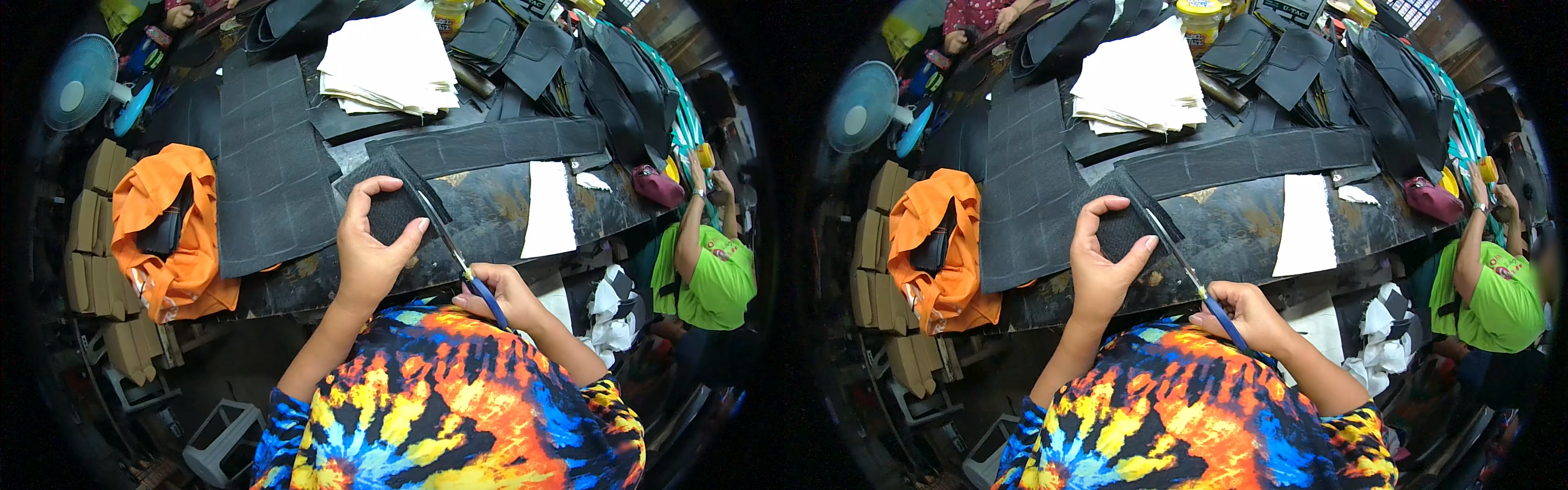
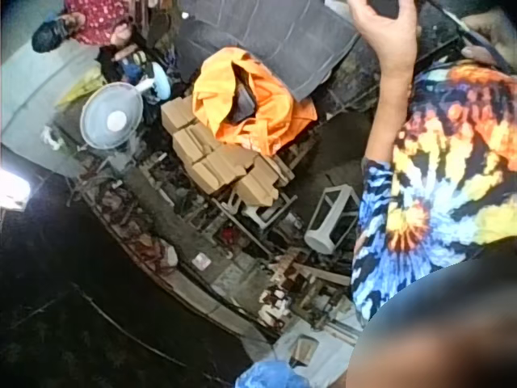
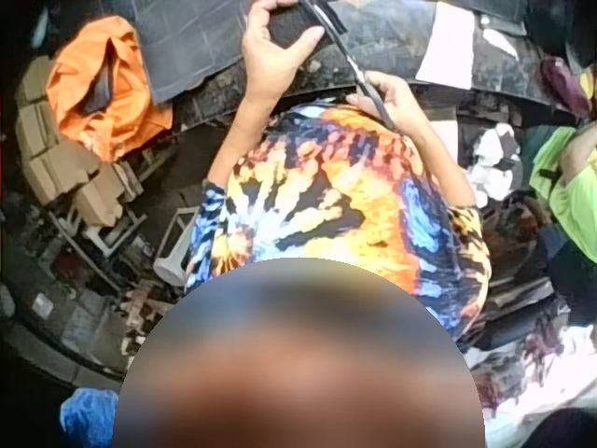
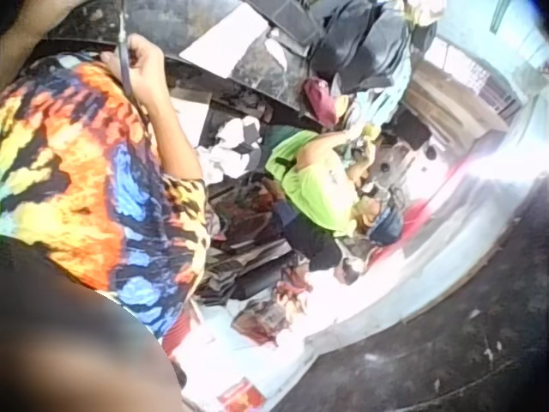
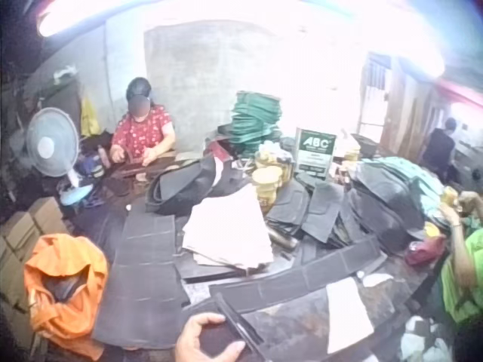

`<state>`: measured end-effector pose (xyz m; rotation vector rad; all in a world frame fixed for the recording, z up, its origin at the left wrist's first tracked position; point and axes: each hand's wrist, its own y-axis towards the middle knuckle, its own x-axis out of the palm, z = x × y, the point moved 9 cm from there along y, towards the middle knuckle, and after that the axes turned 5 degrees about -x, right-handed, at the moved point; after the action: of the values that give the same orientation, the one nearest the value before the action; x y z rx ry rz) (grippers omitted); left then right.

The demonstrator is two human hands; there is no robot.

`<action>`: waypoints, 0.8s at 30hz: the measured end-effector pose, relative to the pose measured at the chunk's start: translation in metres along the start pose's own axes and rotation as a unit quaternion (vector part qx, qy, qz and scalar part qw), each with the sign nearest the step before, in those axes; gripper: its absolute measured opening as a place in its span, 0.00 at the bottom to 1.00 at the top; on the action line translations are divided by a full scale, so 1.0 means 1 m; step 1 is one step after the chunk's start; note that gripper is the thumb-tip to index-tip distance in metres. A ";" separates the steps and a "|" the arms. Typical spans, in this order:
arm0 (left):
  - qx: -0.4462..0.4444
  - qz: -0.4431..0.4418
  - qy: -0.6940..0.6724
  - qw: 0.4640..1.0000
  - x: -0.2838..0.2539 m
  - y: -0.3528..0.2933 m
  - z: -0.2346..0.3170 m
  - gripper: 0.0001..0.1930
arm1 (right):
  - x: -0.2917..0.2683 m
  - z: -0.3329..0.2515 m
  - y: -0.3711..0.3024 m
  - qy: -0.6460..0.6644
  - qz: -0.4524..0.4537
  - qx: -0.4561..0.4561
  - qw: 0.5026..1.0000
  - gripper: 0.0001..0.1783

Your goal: The person uses scissors to cut white fabric into smaller pieces, then switches to cutting black fabric. The person stacks the cut pieces on the table while continuing to cut more fabric.

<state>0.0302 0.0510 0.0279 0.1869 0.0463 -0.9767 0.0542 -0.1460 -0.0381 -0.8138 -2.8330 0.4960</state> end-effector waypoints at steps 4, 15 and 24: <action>-0.001 -0.028 -0.010 1.000 0.013 -0.004 0.001 0.23 | -0.001 0.002 -0.002 -0.004 -0.018 -0.029 0.999 0.17; 0.008 -0.072 -0.018 0.997 0.037 -0.006 0.000 0.21 | -0.015 -0.001 -0.006 -0.061 0.001 -0.090 0.994 0.21; -0.042 -0.123 -0.074 0.989 0.043 -0.002 -0.011 0.23 | -0.014 0.001 -0.012 -0.002 -0.040 -0.086 0.996 0.24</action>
<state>0.0532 0.0171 0.0112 0.0316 -0.0257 -1.2302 0.0603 -0.1633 -0.0362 -0.7250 -2.9295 0.2458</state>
